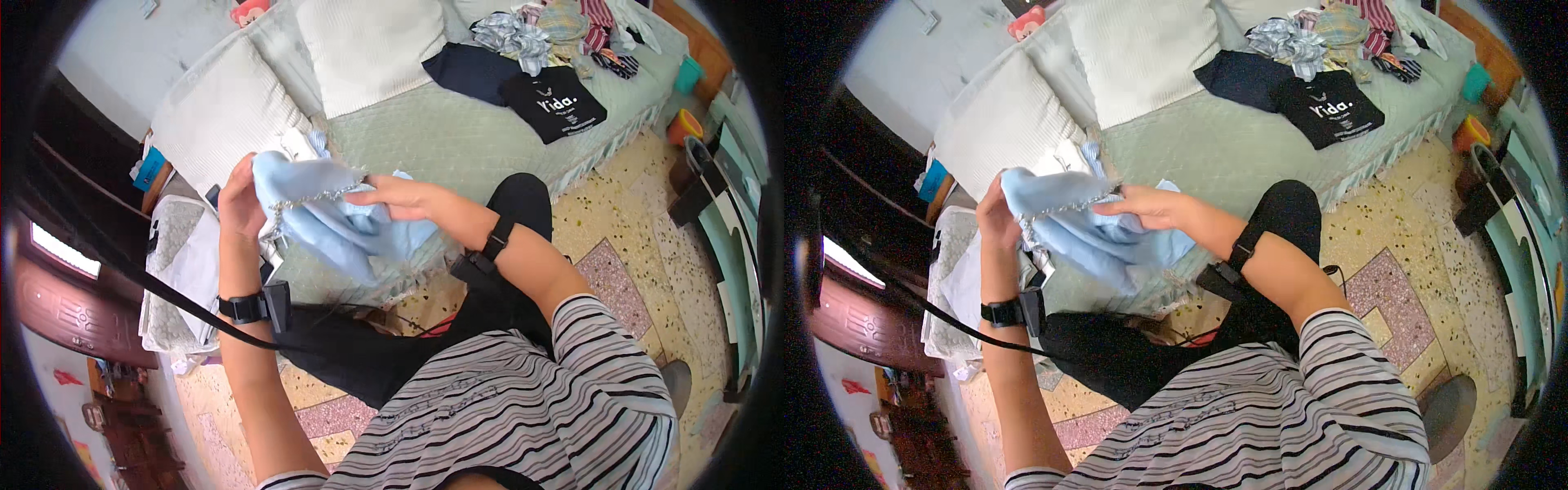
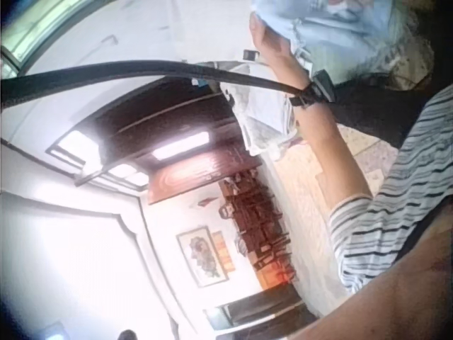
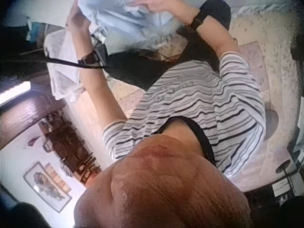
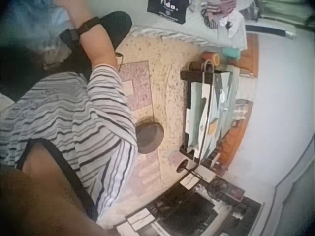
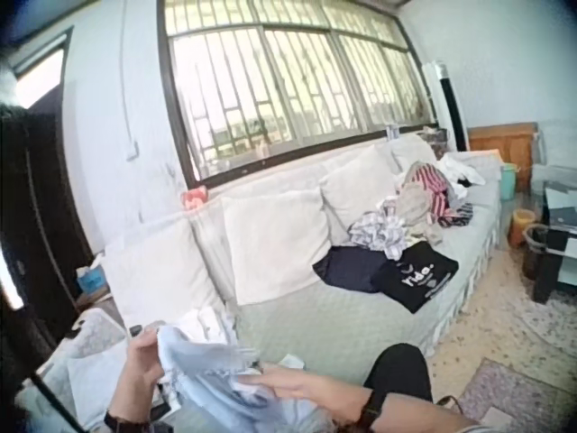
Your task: Folding various items of laundry including a pink shirt, grey trousers, and a white top on a bed.
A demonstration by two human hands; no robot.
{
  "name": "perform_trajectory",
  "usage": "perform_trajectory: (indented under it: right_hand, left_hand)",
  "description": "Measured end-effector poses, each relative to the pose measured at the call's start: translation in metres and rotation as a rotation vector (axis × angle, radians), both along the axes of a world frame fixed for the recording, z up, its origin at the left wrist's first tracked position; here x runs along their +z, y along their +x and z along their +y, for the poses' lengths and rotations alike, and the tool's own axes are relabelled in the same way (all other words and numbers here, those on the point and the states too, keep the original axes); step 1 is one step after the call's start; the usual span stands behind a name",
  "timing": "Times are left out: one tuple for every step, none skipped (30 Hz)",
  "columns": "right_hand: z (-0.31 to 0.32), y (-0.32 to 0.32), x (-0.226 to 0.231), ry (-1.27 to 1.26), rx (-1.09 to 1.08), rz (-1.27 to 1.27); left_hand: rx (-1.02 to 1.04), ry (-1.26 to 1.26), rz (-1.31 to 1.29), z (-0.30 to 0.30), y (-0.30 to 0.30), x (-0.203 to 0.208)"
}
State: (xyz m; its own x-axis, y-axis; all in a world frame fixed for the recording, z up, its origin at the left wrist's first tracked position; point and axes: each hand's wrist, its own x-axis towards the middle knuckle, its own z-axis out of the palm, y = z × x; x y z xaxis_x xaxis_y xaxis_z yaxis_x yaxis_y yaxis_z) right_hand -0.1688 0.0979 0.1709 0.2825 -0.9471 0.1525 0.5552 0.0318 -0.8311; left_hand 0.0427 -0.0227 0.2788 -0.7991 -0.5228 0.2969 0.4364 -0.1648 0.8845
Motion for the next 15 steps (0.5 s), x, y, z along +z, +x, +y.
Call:
perform_trajectory:
  right_hand:
    - [-0.002, -0.003, 0.002, 0.006, -0.009, 0.021]
    - [-0.004, -0.006, 0.002, 0.055, 0.096, -0.131]
    - [-0.005, -0.007, 0.003, 0.142, 0.176, -0.271]
    - [-0.007, -0.007, 0.003, 0.210, 0.145, -0.305]
    - [-0.007, -0.006, 0.004, 0.154, 0.176, -0.319]
    - [-0.009, -0.003, 0.006, 0.190, 0.131, -0.252]
    - [-0.009, -0.001, 0.008, 0.239, 0.061, -0.177]
    - [-0.009, 0.001, 0.010, 0.239, 0.082, -0.227]
    - [-0.010, 0.003, 0.015, 0.277, 0.052, -0.195]
    - [-0.012, 0.005, 0.021, 0.244, 0.029, -0.283]
    - [-0.013, 0.007, 0.027, 0.216, -0.003, -0.367]
    - [-0.016, 0.004, 0.035, 0.198, -0.002, -0.477]
    - [-0.018, -0.002, 0.045, 0.201, -0.008, -0.463]
    - [-0.020, -0.008, 0.054, 0.119, -0.059, -0.515]
    - [-0.021, -0.013, 0.062, 0.028, -0.117, -0.566]
  left_hand:
    - [-0.010, -0.002, 0.010, 0.000, 0.001, 0.000]
    - [0.014, -0.019, -0.005, 0.001, 0.002, 0.000]
    - [0.056, -0.016, -0.025, 0.002, 0.002, 0.000]
    - [-0.014, -0.048, -0.003, 0.003, 0.001, 0.001]
    - [-0.025, -0.047, 0.004, 0.004, 0.000, 0.001]
    - [-0.010, -0.044, -0.006, 0.005, -0.001, 0.001]
    - [-0.031, -0.043, 0.006, 0.006, -0.002, 0.001]
    - [-0.066, -0.068, -0.003, 0.005, -0.003, 0.001]
    - [-0.059, -0.061, 0.004, 0.005, -0.005, -0.001]
    - [-0.027, -0.059, -0.009, 0.004, -0.005, -0.004]
    - [0.021, -0.047, -0.021, 0.004, -0.003, -0.008]
    - [-0.006, -0.081, 0.001, 0.002, -0.003, -0.014]
    - [-0.001, -0.070, -0.008, 0.003, -0.005, -0.025]
    - [0.071, -0.052, -0.075, 0.004, -0.005, -0.038]
    - [0.144, -0.035, -0.145, 0.006, -0.005, -0.051]
